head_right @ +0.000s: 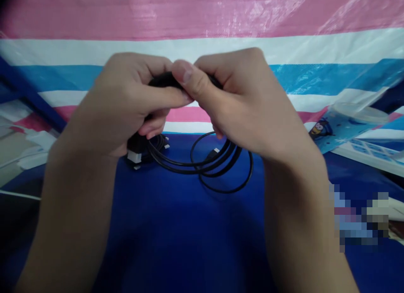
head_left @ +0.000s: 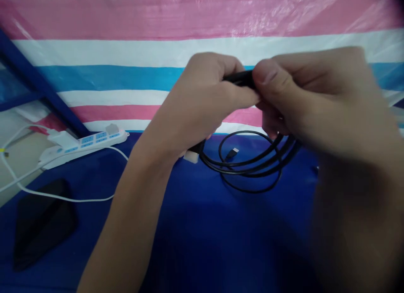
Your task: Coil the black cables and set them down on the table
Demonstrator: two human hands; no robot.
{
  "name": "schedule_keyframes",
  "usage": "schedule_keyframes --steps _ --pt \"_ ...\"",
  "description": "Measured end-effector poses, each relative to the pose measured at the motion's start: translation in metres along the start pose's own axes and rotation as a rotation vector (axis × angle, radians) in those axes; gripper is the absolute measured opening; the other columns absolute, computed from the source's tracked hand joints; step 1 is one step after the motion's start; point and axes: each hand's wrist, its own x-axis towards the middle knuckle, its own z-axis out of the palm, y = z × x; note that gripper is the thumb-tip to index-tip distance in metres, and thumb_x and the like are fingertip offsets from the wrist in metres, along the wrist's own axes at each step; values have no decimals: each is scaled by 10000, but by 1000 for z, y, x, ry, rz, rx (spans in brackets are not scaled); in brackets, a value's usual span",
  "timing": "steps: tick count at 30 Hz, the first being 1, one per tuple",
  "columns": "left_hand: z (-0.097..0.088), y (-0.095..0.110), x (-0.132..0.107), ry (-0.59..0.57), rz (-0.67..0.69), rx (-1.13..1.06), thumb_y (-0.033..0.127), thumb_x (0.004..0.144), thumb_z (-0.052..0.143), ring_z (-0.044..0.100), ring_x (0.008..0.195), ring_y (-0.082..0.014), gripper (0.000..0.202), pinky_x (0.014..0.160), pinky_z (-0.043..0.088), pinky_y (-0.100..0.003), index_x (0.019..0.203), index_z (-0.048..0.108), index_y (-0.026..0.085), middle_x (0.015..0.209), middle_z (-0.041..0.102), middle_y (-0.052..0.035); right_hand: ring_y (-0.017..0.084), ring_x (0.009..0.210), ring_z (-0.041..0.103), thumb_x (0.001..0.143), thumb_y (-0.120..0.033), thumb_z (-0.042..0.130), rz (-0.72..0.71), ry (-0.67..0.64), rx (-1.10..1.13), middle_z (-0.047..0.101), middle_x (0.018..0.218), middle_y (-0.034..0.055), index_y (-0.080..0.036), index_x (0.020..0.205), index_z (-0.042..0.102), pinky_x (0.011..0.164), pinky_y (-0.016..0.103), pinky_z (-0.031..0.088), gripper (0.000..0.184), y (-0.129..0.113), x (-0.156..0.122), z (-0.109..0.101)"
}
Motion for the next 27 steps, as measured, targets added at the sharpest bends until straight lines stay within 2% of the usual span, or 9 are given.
schedule_keyframes --steps 3,6,8,11,14,17,19,23,27 --pt "0 0 2 204 65 -235 40 738 555 298 311 -2 153 349 224 -136 632 502 138 412 284 85 61 385 392 908 -423 457 -28 200 221 444 536 5 -178 689 532 353 248 240 337 1 2 9" --pt "-1 -2 4 350 99 -450 55 758 533 255 310 -32 175 300 221 -188 647 475 177 438 206 72 73 349 325 922 -399 412 10 323 527 397 568 -5 -162 881 603 311 275 235 307 6 8 22" --pt "-2 -3 4 346 103 -529 61 786 490 255 321 -23 216 317 253 -172 619 428 183 462 174 62 68 343 263 933 -388 372 85 349 685 316 561 -22 -164 916 596 299 270 214 317 9 12 29" --pt "-4 -3 3 200 46 -522 85 810 466 275 327 -13 258 334 286 -145 591 370 183 483 176 50 55 356 178 909 -370 432 120 346 769 218 561 -36 -196 775 500 305 250 157 229 13 13 29" --pt "-5 -3 1 80 -28 -397 120 793 513 236 341 14 164 331 220 -114 656 435 164 490 209 60 62 376 178 854 -366 542 76 222 651 254 535 -30 -206 711 444 322 255 136 236 12 8 22" --pt "-7 0 -1 22 -96 -281 75 782 444 205 345 56 98 399 202 -71 761 522 130 484 204 77 84 408 286 882 -368 503 79 125 479 349 550 -7 -227 878 578 354 267 179 160 6 4 18" --pt "-7 4 -2 54 -73 -282 42 770 403 191 327 56 148 411 191 -70 725 512 132 475 169 77 90 423 332 900 -348 471 63 183 484 396 587 0 -229 996 592 360 274 195 195 2 4 20" --pt "-7 13 -4 267 77 -430 15 739 412 161 322 1 321 317 112 -184 508 272 188 491 110 41 93 421 328 919 -337 417 18 438 624 411 635 -9 -233 955 515 354 270 217 147 -2 7 35" --pt "-9 20 -6 372 45 -498 67 828 313 146 349 1 366 344 99 -212 487 232 174 567 64 17 76 404 284 926 -324 403 43 433 843 362 675 -25 -260 1122 424 358 244 253 208 -4 12 43"
